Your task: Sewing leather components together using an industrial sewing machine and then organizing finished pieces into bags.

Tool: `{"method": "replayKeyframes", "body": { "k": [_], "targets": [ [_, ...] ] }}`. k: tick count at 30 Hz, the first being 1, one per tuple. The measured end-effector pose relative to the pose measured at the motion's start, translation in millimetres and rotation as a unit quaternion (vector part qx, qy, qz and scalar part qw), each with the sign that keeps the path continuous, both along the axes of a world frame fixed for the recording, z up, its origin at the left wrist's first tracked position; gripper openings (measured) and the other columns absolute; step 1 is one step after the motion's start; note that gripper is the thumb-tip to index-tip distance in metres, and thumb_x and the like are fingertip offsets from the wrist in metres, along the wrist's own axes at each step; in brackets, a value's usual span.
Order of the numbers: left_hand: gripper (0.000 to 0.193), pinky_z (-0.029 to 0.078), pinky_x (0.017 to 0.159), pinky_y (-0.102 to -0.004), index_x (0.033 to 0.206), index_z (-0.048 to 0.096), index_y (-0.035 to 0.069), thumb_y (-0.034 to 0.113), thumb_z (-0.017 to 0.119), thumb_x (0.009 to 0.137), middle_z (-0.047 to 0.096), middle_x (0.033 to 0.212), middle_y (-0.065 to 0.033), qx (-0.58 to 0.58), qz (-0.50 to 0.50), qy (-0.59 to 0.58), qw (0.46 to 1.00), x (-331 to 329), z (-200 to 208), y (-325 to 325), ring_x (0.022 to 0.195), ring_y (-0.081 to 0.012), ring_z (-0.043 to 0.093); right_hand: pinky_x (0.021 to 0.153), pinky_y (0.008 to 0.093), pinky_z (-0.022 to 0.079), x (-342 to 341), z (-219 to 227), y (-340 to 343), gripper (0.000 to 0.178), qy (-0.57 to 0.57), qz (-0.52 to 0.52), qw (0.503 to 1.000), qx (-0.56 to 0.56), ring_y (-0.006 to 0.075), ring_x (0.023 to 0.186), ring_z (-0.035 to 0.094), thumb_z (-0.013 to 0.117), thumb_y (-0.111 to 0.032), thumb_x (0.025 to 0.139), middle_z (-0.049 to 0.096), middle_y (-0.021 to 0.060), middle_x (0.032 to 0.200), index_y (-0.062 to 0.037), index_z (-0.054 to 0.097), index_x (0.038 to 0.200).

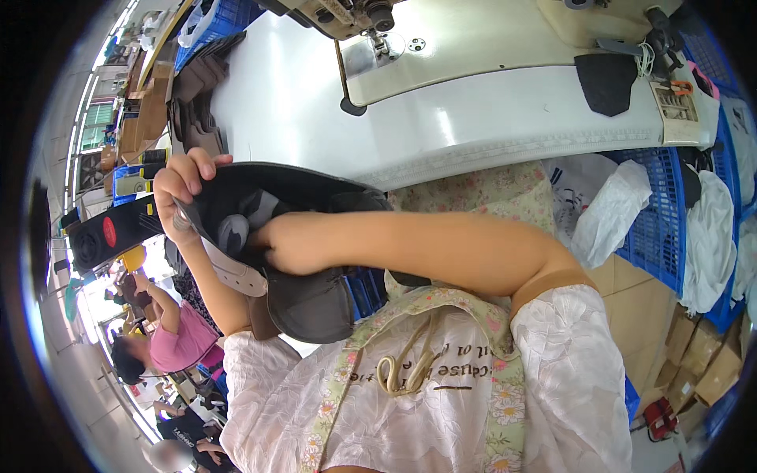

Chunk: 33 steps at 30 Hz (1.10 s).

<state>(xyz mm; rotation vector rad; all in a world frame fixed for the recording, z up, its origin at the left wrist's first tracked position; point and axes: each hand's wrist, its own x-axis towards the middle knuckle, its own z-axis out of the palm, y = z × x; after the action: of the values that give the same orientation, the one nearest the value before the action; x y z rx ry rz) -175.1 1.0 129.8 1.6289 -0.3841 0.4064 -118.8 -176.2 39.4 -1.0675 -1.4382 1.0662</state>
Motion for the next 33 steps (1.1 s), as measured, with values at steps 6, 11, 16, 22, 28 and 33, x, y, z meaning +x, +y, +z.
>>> {"method": "replayKeyframes", "body": {
  "k": [6, 11, 16, 22, 28, 33],
  "targets": [
    [0.024, 0.05, 0.094, -0.0566, 0.082, 0.055, 0.005, 0.023, 0.071, 0.085, 0.05, 0.087, -0.0098, 0.066, -0.039, 0.041, 0.996, 14, 3, -2, 0.092, -0.0287, 0.057, 0.088, 0.0394, 0.05, 1, 6, 61, 0.036, -0.13, 0.048, 0.981, 0.135, 0.0278, 0.099, 0.065, 0.058, -0.02, 0.088, 0.067, 0.0194, 0.115, -0.0057, 0.065, 0.121],
    [0.023, 0.046, 0.098, -0.056, 0.085, 0.054, 0.005, 0.022, 0.069, 0.087, 0.05, 0.089, -0.0103, 0.064, -0.026, 0.029, 0.997, 14, 2, 9, 0.096, -0.0292, 0.057, 0.084, 0.0424, 0.052, 28, 5, -1, 0.03, -0.059, -0.033, 0.996, -0.06, 0.0337, 0.094, 0.067, 0.06, -0.018, 0.084, 0.069, 0.0209, 0.102, -0.0036, 0.069, 0.108],
    [0.017, 0.045, 0.099, -0.0549, 0.091, 0.054, 0.003, 0.016, 0.065, 0.089, 0.052, 0.093, -0.0116, 0.054, -0.039, 0.003, 0.998, 24, -1, 7, 0.101, -0.0302, 0.058, 0.082, 0.0427, 0.053, 41, 26, -24, 0.027, -0.031, -0.242, 0.965, 0.097, 0.0375, 0.092, 0.066, 0.061, -0.015, 0.081, 0.069, 0.0209, 0.099, 0.0004, 0.07, 0.102],
    [0.015, 0.048, 0.097, -0.0539, 0.09, 0.056, 0.002, 0.015, 0.065, 0.089, 0.055, 0.093, -0.0121, 0.134, -0.088, 0.035, 0.986, 44, 18, -24, 0.095, -0.0275, 0.058, 0.089, 0.0311, 0.048, 49, 21, 0, 0.031, 0.049, -0.038, 0.991, -0.116, 0.0212, 0.095, 0.064, 0.065, -0.015, 0.084, 0.068, 0.0114, 0.102, -0.0007, 0.065, 0.111],
    [0.016, 0.051, 0.085, -0.0389, 0.092, 0.063, 0.0, 0.014, 0.07, 0.086, 0.066, 0.096, -0.0139, 0.247, -0.156, 0.061, 0.955, 60, 24, -50, 0.093, -0.0285, 0.064, 0.085, 0.0307, 0.048, 43, 9, -3, 0.026, 0.154, -0.17, 0.971, -0.066, 0.0197, 0.094, 0.064, 0.062, -0.016, 0.088, 0.065, 0.0101, 0.098, -0.0003, 0.063, 0.109],
    [0.017, 0.05, 0.087, -0.0383, 0.092, 0.062, 0.001, 0.017, 0.068, 0.089, 0.065, 0.095, -0.0125, 0.243, -0.113, 0.092, 0.959, 56, 16, -28, 0.094, -0.0272, 0.063, 0.082, 0.0303, 0.049, 14, 6, 4, 0.023, 0.211, -0.242, 0.946, -0.047, 0.0184, 0.093, 0.063, 0.059, -0.017, 0.092, 0.063, 0.009, 0.094, 0.0, 0.062, 0.108]
  ]
}}
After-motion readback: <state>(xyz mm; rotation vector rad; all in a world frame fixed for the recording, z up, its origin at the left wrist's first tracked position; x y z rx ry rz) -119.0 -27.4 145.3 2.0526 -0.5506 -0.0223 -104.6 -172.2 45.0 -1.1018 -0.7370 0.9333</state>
